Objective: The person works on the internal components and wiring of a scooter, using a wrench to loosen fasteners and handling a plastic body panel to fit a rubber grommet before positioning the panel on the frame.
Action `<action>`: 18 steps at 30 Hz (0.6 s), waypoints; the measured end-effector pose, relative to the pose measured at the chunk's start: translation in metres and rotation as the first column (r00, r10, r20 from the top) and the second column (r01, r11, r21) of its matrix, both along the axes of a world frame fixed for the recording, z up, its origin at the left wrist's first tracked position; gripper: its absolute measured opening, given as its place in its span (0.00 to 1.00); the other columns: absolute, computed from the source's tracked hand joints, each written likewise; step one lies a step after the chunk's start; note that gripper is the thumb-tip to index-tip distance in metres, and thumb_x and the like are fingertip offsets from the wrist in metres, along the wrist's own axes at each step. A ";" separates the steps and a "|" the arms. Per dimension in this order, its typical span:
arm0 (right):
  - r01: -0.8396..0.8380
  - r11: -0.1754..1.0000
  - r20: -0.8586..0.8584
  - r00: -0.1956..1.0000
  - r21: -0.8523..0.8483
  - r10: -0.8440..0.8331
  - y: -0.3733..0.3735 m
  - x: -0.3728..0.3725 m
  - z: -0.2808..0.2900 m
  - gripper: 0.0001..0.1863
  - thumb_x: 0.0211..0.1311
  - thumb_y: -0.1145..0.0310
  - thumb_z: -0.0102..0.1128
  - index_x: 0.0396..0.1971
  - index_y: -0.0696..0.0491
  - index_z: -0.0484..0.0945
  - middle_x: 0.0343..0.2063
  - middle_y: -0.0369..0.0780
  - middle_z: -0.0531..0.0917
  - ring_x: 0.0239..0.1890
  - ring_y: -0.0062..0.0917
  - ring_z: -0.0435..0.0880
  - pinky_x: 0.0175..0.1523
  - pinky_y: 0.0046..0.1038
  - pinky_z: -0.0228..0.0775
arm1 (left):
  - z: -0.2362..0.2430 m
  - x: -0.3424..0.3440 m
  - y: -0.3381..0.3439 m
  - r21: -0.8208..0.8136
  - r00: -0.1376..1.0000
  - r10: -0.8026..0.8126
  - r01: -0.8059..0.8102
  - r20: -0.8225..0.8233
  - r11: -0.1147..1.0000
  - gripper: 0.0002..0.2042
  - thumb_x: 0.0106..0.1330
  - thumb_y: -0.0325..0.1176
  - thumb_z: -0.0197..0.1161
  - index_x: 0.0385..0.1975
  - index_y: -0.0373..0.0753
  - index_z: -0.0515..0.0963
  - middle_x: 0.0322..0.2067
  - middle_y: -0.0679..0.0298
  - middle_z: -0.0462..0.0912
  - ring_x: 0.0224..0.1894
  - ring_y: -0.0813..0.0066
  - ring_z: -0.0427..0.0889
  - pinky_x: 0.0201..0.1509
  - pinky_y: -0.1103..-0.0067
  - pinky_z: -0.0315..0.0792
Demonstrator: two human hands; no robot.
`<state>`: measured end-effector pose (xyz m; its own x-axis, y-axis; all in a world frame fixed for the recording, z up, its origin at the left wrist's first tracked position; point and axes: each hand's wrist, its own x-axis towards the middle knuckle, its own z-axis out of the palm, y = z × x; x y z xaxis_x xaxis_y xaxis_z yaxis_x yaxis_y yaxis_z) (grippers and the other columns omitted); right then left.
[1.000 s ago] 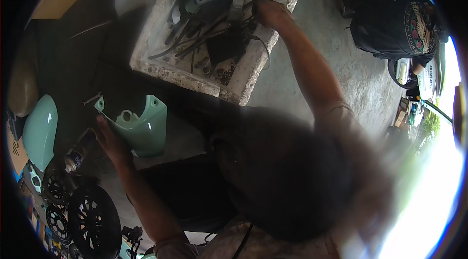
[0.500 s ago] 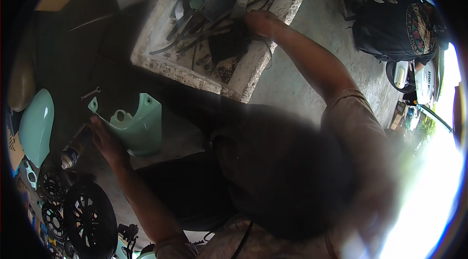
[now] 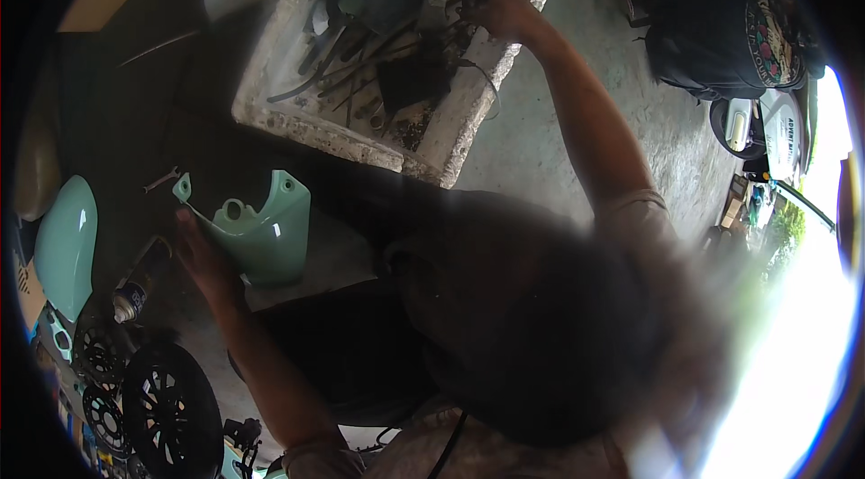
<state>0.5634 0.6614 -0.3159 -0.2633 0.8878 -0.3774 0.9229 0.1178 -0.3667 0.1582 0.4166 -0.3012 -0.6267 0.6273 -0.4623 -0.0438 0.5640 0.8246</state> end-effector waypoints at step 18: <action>-0.242 0.926 0.415 0.840 -0.290 0.350 -0.021 -0.013 -0.058 0.13 0.53 0.71 0.58 0.40 0.56 0.80 0.43 0.47 0.81 0.46 0.38 0.81 0.49 0.38 0.75 | 0.017 0.036 0.018 -0.015 0.908 -0.221 0.231 -0.356 0.973 0.25 0.68 0.52 0.49 0.32 0.29 0.74 0.23 0.60 0.71 0.29 0.70 0.67 0.38 0.75 0.63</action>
<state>0.5504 0.6400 -0.3738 -0.2525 0.6757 -0.6926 0.9246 0.3794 0.0331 0.1943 0.4351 -0.2840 -0.5859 0.7805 -0.2181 0.3786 0.5016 0.7778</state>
